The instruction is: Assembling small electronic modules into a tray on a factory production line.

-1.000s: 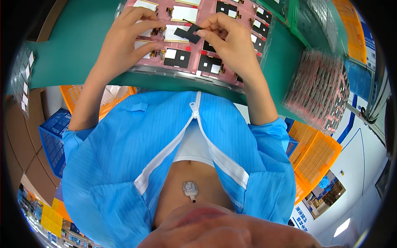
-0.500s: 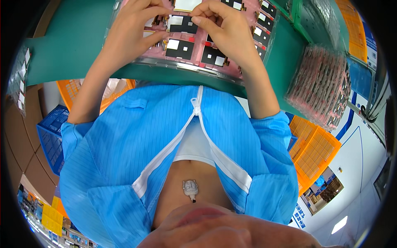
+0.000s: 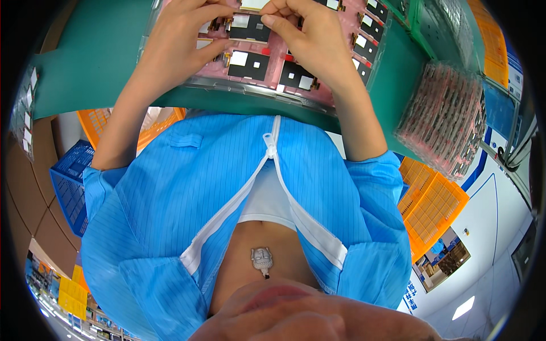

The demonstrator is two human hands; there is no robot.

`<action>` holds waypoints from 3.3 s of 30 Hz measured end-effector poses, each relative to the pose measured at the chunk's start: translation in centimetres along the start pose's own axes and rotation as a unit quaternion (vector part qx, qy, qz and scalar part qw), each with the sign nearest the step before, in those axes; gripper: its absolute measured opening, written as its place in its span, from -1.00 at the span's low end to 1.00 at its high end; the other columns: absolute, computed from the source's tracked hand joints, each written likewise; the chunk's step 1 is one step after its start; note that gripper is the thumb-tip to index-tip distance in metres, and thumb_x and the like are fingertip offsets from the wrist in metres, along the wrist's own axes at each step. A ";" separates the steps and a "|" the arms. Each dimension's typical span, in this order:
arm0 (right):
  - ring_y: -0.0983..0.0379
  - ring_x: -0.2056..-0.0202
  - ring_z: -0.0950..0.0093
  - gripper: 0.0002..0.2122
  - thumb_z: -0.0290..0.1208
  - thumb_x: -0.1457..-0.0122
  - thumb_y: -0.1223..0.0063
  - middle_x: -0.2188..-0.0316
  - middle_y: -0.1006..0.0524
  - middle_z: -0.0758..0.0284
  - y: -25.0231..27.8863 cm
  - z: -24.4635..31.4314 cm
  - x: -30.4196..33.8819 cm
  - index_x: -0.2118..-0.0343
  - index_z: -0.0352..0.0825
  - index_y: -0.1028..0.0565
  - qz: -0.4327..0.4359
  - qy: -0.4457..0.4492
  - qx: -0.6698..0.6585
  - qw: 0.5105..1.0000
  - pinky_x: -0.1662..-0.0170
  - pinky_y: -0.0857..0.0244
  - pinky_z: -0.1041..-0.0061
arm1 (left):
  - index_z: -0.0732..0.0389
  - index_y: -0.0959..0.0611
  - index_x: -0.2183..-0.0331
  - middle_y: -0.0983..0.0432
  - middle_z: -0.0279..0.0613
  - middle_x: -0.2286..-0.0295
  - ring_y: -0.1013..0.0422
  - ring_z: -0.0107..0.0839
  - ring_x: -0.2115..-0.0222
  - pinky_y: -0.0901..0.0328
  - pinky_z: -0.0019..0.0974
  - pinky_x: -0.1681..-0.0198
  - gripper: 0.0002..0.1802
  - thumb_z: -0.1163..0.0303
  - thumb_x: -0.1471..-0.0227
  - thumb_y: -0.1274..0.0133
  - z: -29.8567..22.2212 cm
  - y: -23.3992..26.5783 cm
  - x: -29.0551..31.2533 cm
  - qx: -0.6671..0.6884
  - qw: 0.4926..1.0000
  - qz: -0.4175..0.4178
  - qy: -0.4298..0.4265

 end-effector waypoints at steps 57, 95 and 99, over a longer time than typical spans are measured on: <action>-0.49 0.30 0.10 -0.91 -0.55 -0.06 -0.21 0.44 -0.55 0.13 -0.7 2.0 0.6 0.38 -0.37 -0.51 -0.048 0.125 0.198 0.971 0.17 -0.34 0.17 | 0.27 -0.66 0.16 -0.46 -0.08 0.16 -0.37 -0.10 0.08 -0.32 -0.15 -0.01 -0.50 0.57 0.28 -0.34 -0.3 0.1 -0.1 0.014 1.000 0.001 0.019; -0.58 0.21 0.06 -0.81 -0.39 -0.18 -0.07 0.27 -0.65 0.08 4.0 -2.9 -21.8 0.24 -0.27 -0.69 -0.101 0.132 0.347 0.923 0.14 -0.46 0.09 | 0.25 -0.71 0.33 -0.57 -0.24 0.31 -0.45 -0.27 0.26 -0.34 -0.23 0.15 -0.84 0.51 0.07 -0.28 14.5 7.7 -14.0 -0.022 0.993 -0.117 -0.013; -0.59 0.21 0.07 -0.83 -0.35 -0.14 -0.15 0.30 -0.64 0.07 2.9 -5.5 -26.1 0.30 -0.29 -0.69 -0.165 0.096 0.418 0.888 0.14 -0.47 0.10 | 0.18 -0.77 0.37 -0.57 -0.11 0.49 -0.50 -0.09 0.40 -0.38 -0.10 0.28 -0.70 0.34 0.28 -0.42 16.6 5.9 -20.5 -0.107 0.990 -0.084 -0.023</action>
Point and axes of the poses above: each hand's wrist, its own x-axis away from the middle knuckle, its own y-axis out of the back of the hand, z = x × y, the point moved 6 cm from there along -x, towards the middle knuckle
